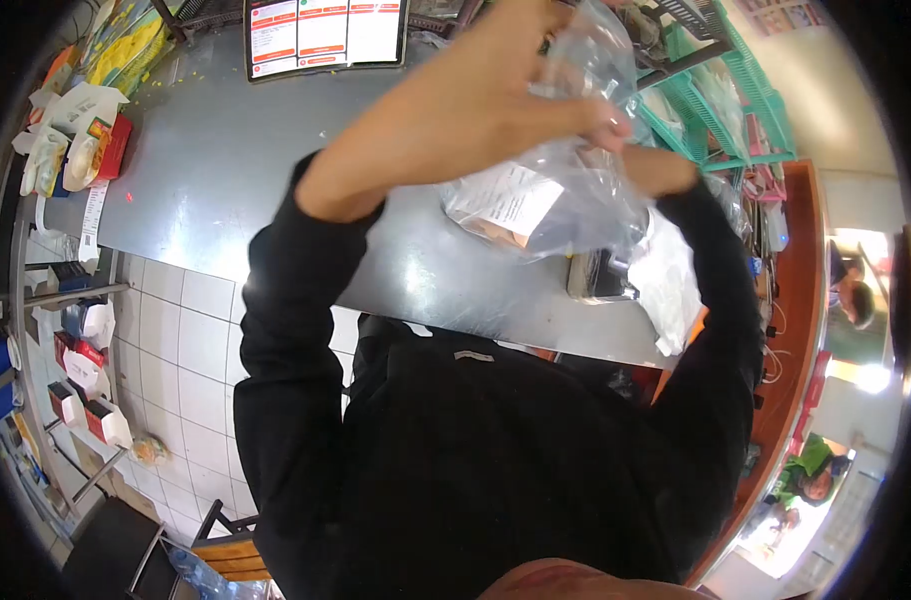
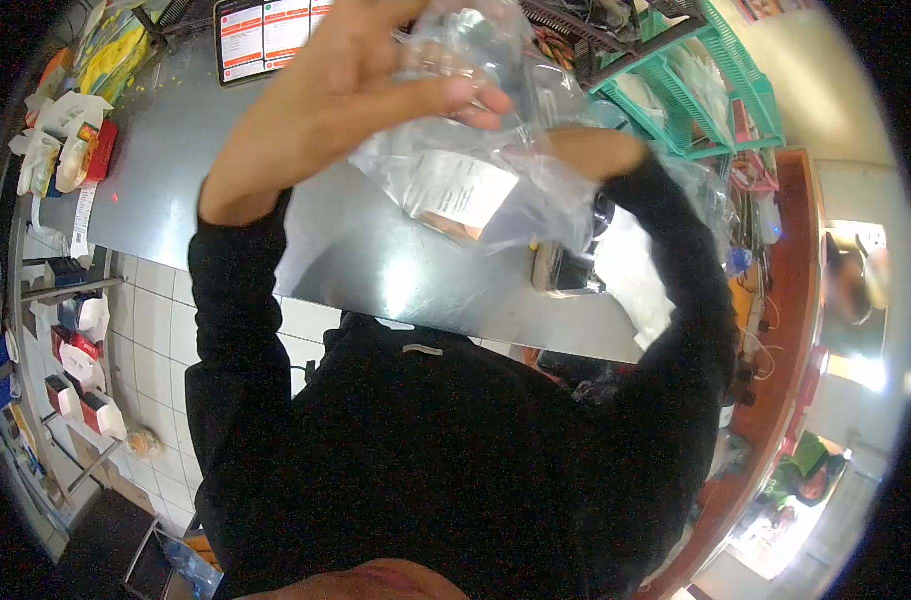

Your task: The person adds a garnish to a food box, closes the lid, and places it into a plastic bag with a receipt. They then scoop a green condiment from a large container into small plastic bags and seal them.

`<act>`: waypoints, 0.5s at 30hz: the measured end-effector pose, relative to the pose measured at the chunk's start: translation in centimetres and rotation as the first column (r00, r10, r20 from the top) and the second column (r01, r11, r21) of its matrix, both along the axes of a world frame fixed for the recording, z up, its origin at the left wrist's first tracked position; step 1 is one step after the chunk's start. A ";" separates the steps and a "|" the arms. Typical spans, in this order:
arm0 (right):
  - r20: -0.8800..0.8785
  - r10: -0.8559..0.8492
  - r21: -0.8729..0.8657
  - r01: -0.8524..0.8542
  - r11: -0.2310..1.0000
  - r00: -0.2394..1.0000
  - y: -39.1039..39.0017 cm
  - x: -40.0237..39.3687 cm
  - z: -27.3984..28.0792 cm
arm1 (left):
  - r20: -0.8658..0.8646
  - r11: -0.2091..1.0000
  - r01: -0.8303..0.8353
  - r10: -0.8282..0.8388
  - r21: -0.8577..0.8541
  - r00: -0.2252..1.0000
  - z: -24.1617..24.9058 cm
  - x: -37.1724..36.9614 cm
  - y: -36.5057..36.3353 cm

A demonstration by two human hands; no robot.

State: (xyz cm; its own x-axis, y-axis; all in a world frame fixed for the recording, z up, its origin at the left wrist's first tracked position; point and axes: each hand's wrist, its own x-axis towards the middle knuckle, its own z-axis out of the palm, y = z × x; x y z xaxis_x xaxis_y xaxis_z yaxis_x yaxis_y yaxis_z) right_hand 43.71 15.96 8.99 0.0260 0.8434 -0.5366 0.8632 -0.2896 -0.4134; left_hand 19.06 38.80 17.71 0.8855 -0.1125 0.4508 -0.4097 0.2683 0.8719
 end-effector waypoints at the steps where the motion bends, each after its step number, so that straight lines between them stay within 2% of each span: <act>1: 0.065 0.121 -0.236 -0.103 0.966 0.991 4.0 -6.7 8.1 | 0.069 0.986 -0.122 0.114 0.116 0.991 -0.3 -0.2 0.1; 2: 0.046 0.079 -0.157 -0.071 0.985 0.996 2.0 -6.6 9.0 | 0.141 0.943 -0.251 0.224 0.217 0.964 -0.5 -0.5 0.3; 3: -0.021 -0.004 -0.187 0.000 0.982 1.000 1.0 -7.9 11.3 | 0.145 0.942 -0.263 0.236 0.207 0.961 -1.4 -1.2 1.1; 4: -0.154 -0.038 -0.097 0.023 0.995 0.987 -0.3 -8.3 13.2 | 0.148 0.940 -0.277 0.251 0.199 0.957 -2.4 -2.1 2.1; 5: -0.321 -0.138 -0.007 0.143 0.990 0.937 -2.3 -7.7 13.9 | 0.280 0.911 -0.257 0.168 0.321 0.945 -3.8 -2.5 3.8; 6: -0.602 -0.146 0.220 0.340 0.914 0.785 -5.7 -6.3 12.3 | 0.388 0.891 -0.303 0.161 0.338 0.908 -5.3 -2.8 5.1; 7: -0.636 0.073 0.507 0.345 0.790 0.769 -8.1 -5.3 10.0 | 0.497 0.865 -0.353 0.145 0.355 0.855 -7.1 -3.0 6.1; 8: -0.507 -0.183 0.529 0.472 0.705 0.842 -10.0 -5.7 6.4 | 0.433 0.860 -0.444 0.311 0.251 0.846 -10.3 -3.3 6.1; 9: -0.365 -0.443 0.571 0.572 0.589 0.819 -11.6 -6.4 2.1 | 0.407 0.362 -0.572 0.439 0.736 0.801 -11.6 -4.4 5.8; 10: -0.307 -0.534 0.696 0.568 0.438 0.788 -10.2 -7.2 -2.6 | 0.152 0.616 -0.456 0.481 0.642 0.863 -14.1 -3.1 3.6; 11: -0.264 -0.635 0.798 0.534 0.280 0.726 -8.8 -8.0 -7.3 | 0.081 0.695 -0.427 0.472 0.579 0.878 -16.1 -1.3 1.2; 13: -0.428 -0.501 0.854 0.518 0.049 0.753 -1.2 -14.5 -8.3 | 0.197 0.756 -0.464 0.423 0.462 0.884 -17.8 3.5 -4.0; 15: -0.659 -0.434 0.687 0.726 -0.014 0.615 0.4 -15.1 -7.6 | 0.451 0.701 -0.549 0.350 0.455 0.821 -18.6 6.2 -5.8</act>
